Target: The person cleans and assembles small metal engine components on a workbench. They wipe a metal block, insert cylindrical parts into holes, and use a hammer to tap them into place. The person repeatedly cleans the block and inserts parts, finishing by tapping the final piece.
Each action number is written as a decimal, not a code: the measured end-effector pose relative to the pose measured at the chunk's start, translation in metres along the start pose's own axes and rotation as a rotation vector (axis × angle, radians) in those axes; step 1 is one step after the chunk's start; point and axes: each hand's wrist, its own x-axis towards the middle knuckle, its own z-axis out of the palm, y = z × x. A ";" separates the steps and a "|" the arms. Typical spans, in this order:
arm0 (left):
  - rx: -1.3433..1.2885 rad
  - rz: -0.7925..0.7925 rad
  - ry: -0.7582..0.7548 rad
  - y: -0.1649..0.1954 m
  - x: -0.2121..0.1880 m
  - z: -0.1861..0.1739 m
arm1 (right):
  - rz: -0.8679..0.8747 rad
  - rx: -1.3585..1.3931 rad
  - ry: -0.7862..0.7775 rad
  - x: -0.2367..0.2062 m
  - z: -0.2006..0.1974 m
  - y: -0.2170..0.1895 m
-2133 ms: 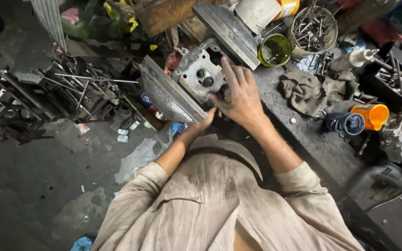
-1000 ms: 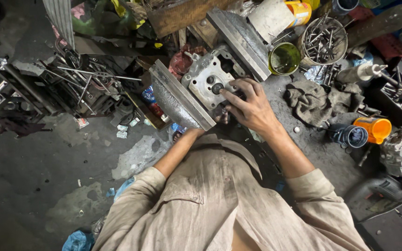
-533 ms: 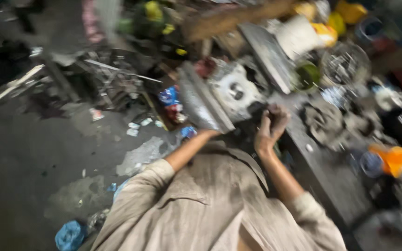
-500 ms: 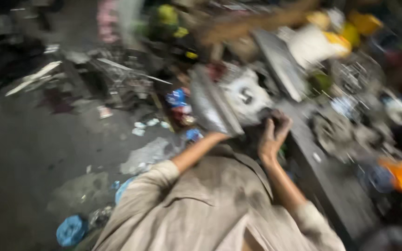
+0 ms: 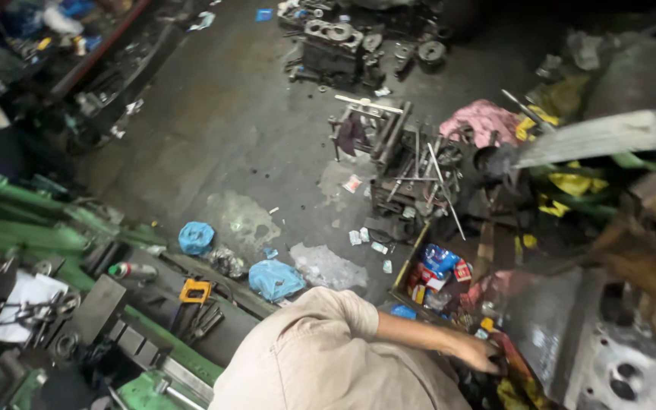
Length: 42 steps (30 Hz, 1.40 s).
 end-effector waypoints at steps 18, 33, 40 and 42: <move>-0.264 -0.151 0.008 -0.098 -0.116 -0.018 | 0.084 -0.312 -0.012 -0.007 0.019 -0.034; -0.215 -0.269 0.169 -0.106 -0.163 -0.003 | 0.047 -0.364 -0.079 -0.029 -0.009 -0.031; -0.242 -0.191 0.289 -0.061 -0.179 0.073 | -0.033 -0.295 -0.157 -0.055 -0.072 -0.031; -0.131 -0.269 0.270 -0.042 -0.187 0.109 | -0.048 -0.245 -0.179 -0.081 -0.103 -0.017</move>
